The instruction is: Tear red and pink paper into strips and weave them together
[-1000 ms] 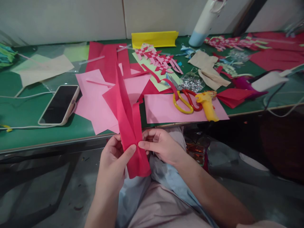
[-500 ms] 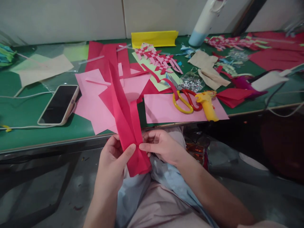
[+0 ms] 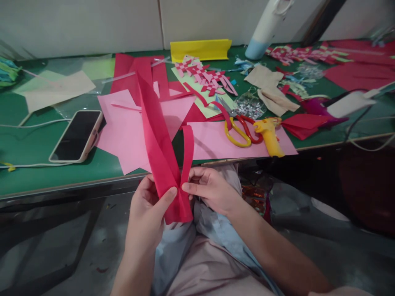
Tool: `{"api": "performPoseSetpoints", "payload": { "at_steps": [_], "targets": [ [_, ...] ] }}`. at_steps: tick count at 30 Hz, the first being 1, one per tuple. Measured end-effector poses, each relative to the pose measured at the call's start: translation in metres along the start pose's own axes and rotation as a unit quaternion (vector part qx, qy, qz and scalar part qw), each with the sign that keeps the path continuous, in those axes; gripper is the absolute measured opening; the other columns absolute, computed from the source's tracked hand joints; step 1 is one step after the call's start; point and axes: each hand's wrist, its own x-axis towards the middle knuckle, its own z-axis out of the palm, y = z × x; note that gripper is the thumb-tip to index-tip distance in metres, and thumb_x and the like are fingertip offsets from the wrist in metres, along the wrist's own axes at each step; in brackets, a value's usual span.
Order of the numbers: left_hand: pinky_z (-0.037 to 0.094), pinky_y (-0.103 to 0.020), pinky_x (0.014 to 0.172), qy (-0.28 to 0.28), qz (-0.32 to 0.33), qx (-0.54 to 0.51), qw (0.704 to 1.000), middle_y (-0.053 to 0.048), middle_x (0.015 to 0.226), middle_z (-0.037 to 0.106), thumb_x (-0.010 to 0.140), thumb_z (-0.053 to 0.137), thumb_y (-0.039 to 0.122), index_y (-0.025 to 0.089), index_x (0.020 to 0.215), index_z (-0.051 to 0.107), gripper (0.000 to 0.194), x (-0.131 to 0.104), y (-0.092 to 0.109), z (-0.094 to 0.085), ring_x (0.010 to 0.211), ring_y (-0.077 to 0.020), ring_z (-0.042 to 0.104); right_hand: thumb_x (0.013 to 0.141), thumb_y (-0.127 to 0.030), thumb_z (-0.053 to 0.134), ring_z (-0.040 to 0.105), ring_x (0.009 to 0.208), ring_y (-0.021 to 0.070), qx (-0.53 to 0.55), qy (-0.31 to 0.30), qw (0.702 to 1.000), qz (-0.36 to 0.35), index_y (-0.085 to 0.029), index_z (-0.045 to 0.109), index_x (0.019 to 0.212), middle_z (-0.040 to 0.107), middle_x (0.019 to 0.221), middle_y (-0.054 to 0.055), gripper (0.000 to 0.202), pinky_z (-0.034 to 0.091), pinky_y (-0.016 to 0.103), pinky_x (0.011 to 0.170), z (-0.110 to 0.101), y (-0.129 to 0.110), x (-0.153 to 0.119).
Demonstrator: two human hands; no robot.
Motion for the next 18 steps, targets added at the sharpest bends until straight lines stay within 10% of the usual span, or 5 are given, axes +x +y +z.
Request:
{"api": "performPoseSetpoints", "payload": {
  "at_steps": [18],
  "targets": [
    [0.057, -0.030, 0.065, 0.002, 0.001, 0.023, 1.000, -0.004, 0.083, 0.071, 0.059, 0.081, 0.022, 0.015, 0.096, 0.060, 0.043, 0.0010, -0.0006, -0.0025, 0.069, -0.0166, 0.067, 0.060, -0.027, 0.083, 0.054, 0.056, 0.0064, -0.009, 0.011, 1.000, 0.021, -0.015, 0.066, 0.071, 0.062, 0.068, -0.002, 0.024, 0.045, 0.017, 0.047, 0.0013, -0.0020, -0.0008]
  ]
}}
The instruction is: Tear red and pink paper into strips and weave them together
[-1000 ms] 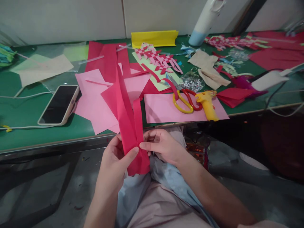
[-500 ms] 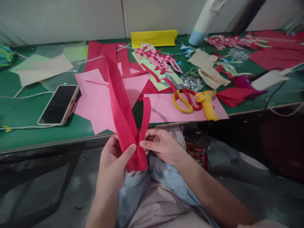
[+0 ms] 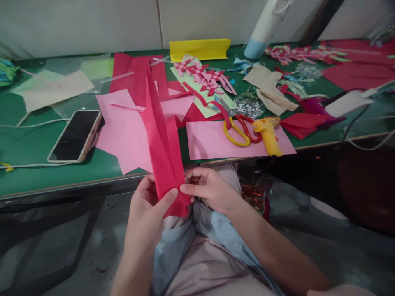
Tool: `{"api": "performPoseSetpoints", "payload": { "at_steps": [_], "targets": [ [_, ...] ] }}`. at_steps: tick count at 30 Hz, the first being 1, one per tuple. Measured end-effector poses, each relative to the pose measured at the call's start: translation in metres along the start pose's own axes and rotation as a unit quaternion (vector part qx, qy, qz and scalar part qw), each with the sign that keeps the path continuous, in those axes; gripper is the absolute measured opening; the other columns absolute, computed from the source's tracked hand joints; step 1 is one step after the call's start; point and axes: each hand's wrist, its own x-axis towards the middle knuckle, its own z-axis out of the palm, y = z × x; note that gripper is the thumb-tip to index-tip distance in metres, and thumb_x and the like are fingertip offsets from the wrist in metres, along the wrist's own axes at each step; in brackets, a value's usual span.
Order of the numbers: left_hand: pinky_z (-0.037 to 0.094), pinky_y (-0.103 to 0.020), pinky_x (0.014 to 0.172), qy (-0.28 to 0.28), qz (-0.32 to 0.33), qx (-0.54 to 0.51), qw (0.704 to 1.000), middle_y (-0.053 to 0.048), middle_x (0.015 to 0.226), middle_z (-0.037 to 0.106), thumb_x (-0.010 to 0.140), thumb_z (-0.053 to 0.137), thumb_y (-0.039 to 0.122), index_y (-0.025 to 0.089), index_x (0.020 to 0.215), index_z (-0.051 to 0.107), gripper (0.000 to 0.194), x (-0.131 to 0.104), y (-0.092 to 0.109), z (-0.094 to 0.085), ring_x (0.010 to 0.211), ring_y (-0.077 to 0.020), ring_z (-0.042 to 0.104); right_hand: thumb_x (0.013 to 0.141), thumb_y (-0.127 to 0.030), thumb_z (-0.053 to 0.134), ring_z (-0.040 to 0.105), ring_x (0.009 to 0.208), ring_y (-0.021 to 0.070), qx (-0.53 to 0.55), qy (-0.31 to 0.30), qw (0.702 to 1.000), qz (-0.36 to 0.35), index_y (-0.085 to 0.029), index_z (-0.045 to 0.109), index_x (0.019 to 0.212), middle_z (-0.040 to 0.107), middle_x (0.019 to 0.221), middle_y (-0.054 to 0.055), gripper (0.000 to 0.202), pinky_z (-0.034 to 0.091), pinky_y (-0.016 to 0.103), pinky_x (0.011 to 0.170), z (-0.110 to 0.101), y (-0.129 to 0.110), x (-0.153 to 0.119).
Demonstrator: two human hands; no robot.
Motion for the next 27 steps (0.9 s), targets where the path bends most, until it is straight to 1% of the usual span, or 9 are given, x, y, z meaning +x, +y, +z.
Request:
{"api": "performPoseSetpoints", "payload": {
  "at_steps": [4, 9, 14, 18, 21, 27],
  "targets": [
    [0.056, -0.028, 0.066, 0.011, 0.005, -0.013, 1.000, -0.003, 0.081, 0.070, 0.058, 0.082, 0.020, 0.015, 0.092, 0.060, 0.041, -0.0002, 0.0012, 0.0034, 0.069, -0.0148, 0.066, 0.058, -0.027, 0.084, 0.053, 0.056, 0.0062, 0.013, 0.000, 1.000, -0.021, -0.015, 0.066, 0.073, 0.062, 0.069, -0.002, 0.027, 0.045, 0.017, 0.048, 0.0018, 0.0020, 0.0002],
    [0.056, -0.028, 0.066, 0.007, 0.009, -0.032, 0.999, -0.002, 0.080, 0.070, 0.059, 0.081, 0.020, 0.016, 0.092, 0.060, 0.039, 0.0000, 0.0012, 0.0055, 0.068, -0.0149, 0.066, 0.059, -0.027, 0.084, 0.053, 0.056, 0.0060, 0.019, -0.001, 1.000, -0.022, -0.016, 0.065, 0.073, 0.060, 0.068, -0.003, 0.026, 0.046, 0.017, 0.050, 0.0018, 0.0035, -0.0006],
    [0.055, -0.027, 0.062, -0.002, 0.016, -0.028, 0.999, -0.001, 0.077, 0.068, 0.060, 0.080, 0.020, 0.018, 0.093, 0.061, 0.038, 0.0021, 0.0008, 0.0042, 0.065, -0.0154, 0.066, 0.058, -0.028, 0.084, 0.052, 0.053, 0.0057, 0.011, 0.008, 1.000, -0.007, -0.016, 0.064, 0.071, 0.059, 0.064, -0.004, 0.027, 0.046, 0.018, 0.050, 0.0001, 0.0028, -0.0008],
    [0.055, -0.027, 0.065, 0.003, 0.021, -0.020, 1.000, -0.001, 0.078, 0.068, 0.062, 0.080, 0.020, 0.017, 0.093, 0.061, 0.037, 0.0037, -0.0003, 0.0011, 0.068, -0.0149, 0.065, 0.058, -0.029, 0.084, 0.053, 0.053, 0.0066, -0.015, -0.010, 0.999, 0.027, -0.014, 0.066, 0.072, 0.061, 0.064, -0.002, 0.027, 0.045, 0.019, 0.049, -0.0010, 0.0007, -0.0015],
    [0.056, -0.028, 0.065, -0.001, 0.022, -0.019, 1.000, -0.002, 0.081, 0.069, 0.062, 0.080, 0.022, 0.017, 0.094, 0.060, 0.038, 0.0036, -0.0001, -0.0003, 0.068, -0.0149, 0.065, 0.058, -0.029, 0.084, 0.053, 0.052, 0.0064, -0.027, -0.005, 0.999, 0.045, -0.013, 0.067, 0.070, 0.062, 0.063, -0.002, 0.027, 0.044, 0.019, 0.048, -0.0011, -0.0004, -0.0017],
    [0.055, -0.026, 0.062, 0.000, -0.004, 0.003, 1.000, -0.003, 0.080, 0.070, 0.055, 0.084, 0.020, 0.015, 0.091, 0.059, 0.044, 0.0025, 0.0014, 0.0016, 0.068, -0.0154, 0.066, 0.056, -0.027, 0.085, 0.054, 0.057, 0.0068, -0.005, 0.013, 1.000, 0.014, -0.014, 0.068, 0.071, 0.064, 0.069, -0.001, 0.026, 0.043, 0.017, 0.046, -0.0010, 0.0002, 0.0000]
  ]
}}
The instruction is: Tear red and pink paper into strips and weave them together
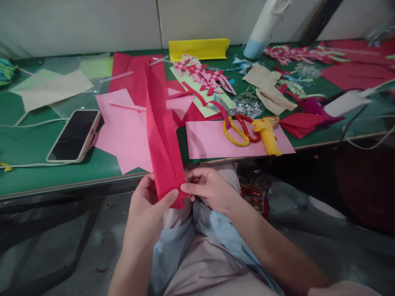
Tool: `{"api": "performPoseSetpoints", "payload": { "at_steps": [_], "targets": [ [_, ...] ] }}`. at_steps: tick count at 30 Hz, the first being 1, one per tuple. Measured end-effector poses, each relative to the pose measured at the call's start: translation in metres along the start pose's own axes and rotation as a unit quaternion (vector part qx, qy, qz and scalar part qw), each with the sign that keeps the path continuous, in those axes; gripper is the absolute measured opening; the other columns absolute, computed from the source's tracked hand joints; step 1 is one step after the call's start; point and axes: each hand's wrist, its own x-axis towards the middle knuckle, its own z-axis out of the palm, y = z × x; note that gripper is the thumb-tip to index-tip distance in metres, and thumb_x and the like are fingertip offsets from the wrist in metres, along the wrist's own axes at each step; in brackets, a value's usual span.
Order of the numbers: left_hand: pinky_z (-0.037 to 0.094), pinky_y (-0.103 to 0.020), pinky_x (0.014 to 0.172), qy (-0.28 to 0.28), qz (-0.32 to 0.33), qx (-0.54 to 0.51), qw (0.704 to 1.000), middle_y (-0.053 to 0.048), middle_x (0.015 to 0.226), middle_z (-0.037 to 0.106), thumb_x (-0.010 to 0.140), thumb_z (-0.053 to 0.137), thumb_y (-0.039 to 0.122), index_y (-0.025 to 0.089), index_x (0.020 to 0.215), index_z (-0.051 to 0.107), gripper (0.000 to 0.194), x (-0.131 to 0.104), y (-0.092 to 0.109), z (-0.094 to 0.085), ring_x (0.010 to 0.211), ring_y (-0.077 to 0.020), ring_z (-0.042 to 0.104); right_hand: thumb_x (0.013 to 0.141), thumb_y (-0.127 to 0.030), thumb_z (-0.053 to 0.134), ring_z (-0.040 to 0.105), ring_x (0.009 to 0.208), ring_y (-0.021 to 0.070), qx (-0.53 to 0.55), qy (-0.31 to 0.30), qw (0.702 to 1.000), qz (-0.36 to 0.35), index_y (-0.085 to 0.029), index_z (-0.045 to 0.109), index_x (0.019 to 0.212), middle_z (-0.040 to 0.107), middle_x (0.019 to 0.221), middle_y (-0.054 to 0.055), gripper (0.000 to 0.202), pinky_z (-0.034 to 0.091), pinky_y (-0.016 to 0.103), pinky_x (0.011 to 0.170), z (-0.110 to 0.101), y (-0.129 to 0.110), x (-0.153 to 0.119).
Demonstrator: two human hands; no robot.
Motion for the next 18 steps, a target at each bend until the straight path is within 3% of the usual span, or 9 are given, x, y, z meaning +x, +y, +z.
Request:
{"api": "performPoseSetpoints", "payload": {
  "at_steps": [10, 18],
  "targets": [
    [0.055, -0.028, 0.064, 0.010, 0.014, -0.032, 0.999, -0.002, 0.077, 0.068, 0.055, 0.082, 0.018, 0.016, 0.087, 0.059, 0.040, 0.0011, -0.0026, 0.0029, 0.067, -0.0156, 0.065, 0.055, -0.025, 0.086, 0.055, 0.060, 0.0075, 0.040, 0.007, 0.999, -0.021, -0.016, 0.067, 0.072, 0.063, 0.071, -0.002, 0.027, 0.047, 0.018, 0.050, 0.0036, 0.0020, -0.0009],
    [0.056, -0.028, 0.065, 0.016, 0.039, -0.035, 0.999, -0.002, 0.078, 0.069, 0.057, 0.081, 0.016, 0.016, 0.088, 0.062, 0.037, 0.0023, -0.0026, 0.0014, 0.067, -0.0147, 0.065, 0.058, -0.028, 0.084, 0.054, 0.053, 0.0060, 0.010, -0.004, 1.000, -0.010, -0.015, 0.066, 0.070, 0.063, 0.064, -0.003, 0.025, 0.046, 0.019, 0.053, 0.0009, 0.0021, -0.0022]
  ]
}}
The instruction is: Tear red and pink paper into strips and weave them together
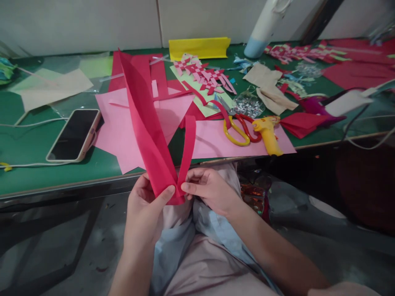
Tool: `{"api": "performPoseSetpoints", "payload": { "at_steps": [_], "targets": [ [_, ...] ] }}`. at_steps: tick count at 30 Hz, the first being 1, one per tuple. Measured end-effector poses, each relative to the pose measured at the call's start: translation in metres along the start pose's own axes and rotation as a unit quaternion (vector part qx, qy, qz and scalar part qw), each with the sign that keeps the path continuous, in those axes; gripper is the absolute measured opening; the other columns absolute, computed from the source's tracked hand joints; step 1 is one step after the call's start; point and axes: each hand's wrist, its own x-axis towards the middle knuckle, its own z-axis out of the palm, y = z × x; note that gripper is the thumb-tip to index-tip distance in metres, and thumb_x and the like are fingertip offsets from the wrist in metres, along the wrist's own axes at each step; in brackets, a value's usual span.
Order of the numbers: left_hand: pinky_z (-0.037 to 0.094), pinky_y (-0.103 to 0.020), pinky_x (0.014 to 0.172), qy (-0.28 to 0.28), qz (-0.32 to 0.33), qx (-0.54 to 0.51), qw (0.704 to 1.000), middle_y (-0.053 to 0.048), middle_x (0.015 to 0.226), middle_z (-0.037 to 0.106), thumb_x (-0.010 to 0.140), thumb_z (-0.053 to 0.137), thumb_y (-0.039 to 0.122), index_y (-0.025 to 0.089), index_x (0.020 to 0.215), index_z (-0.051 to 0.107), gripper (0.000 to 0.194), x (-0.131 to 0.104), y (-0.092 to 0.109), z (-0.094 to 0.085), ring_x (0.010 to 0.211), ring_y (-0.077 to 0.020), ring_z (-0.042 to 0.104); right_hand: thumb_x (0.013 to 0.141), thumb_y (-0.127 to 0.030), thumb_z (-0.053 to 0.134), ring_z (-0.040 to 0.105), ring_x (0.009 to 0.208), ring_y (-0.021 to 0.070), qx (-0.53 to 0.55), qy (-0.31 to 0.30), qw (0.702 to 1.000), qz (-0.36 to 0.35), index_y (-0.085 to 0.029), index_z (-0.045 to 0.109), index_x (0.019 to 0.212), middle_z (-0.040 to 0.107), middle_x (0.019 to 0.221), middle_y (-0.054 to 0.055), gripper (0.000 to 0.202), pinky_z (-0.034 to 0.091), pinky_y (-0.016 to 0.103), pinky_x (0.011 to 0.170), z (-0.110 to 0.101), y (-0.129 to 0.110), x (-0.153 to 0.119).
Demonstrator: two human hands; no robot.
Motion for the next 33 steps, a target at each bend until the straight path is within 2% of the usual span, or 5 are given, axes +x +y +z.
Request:
{"api": "performPoseSetpoints", "payload": {
  "at_steps": [3, 9, 18, 25, 33],
  "targets": [
    [0.055, -0.026, 0.065, 0.010, -0.002, 0.008, 1.000, -0.001, 0.077, 0.069, 0.056, 0.082, 0.016, 0.016, 0.087, 0.062, 0.037, -0.0002, 0.0008, -0.0004, 0.067, -0.0139, 0.065, 0.059, -0.027, 0.084, 0.054, 0.053, 0.0064, -0.014, -0.006, 1.000, 0.014, -0.015, 0.067, 0.071, 0.064, 0.063, -0.002, 0.025, 0.045, 0.019, 0.051, -0.0020, 0.0006, 0.0001],
    [0.054, -0.026, 0.067, -0.024, -0.023, 0.028, 0.999, -0.002, 0.080, 0.070, 0.057, 0.082, 0.019, 0.016, 0.092, 0.062, 0.040, -0.0011, -0.0011, -0.0044, 0.070, -0.0151, 0.066, 0.059, -0.031, 0.084, 0.054, 0.053, 0.0074, -0.026, 0.002, 1.000, 0.011, -0.015, 0.066, 0.071, 0.061, 0.060, -0.003, 0.026, 0.044, 0.019, 0.050, -0.0024, 0.0014, 0.0005],
    [0.054, -0.027, 0.067, -0.004, -0.019, 0.008, 1.000, -0.001, 0.077, 0.068, 0.057, 0.082, 0.018, 0.017, 0.091, 0.062, 0.039, -0.0004, -0.0024, -0.0012, 0.067, -0.0146, 0.064, 0.060, -0.031, 0.083, 0.053, 0.054, 0.0071, -0.009, 0.004, 1.000, -0.011, -0.015, 0.063, 0.069, 0.060, 0.061, -0.003, 0.027, 0.045, 0.020, 0.053, 0.0004, 0.0007, -0.0011],
    [0.053, -0.028, 0.074, 0.000, 0.008, 0.004, 1.000, -0.002, 0.085, 0.070, 0.059, 0.080, 0.016, 0.017, 0.093, 0.063, 0.038, 0.0028, -0.0026, -0.0053, 0.077, -0.0155, 0.065, 0.064, -0.028, 0.081, 0.054, 0.056, 0.0073, 0.001, 0.017, 1.000, -0.024, -0.015, 0.063, 0.069, 0.061, 0.062, -0.003, 0.023, 0.046, 0.020, 0.055, -0.0066, 0.0018, -0.0014],
    [0.050, -0.023, 0.066, -0.019, -0.016, 0.035, 0.999, -0.001, 0.084, 0.067, 0.058, 0.081, 0.018, 0.017, 0.096, 0.062, 0.043, 0.0014, 0.0031, -0.0076, 0.071, -0.0128, 0.062, 0.063, -0.031, 0.081, 0.057, 0.056, 0.0085, -0.032, 0.030, 0.999, -0.004, -0.014, 0.063, 0.072, 0.062, 0.063, -0.002, 0.026, 0.045, 0.020, 0.052, -0.0068, -0.0080, -0.0039]
  ]
}}
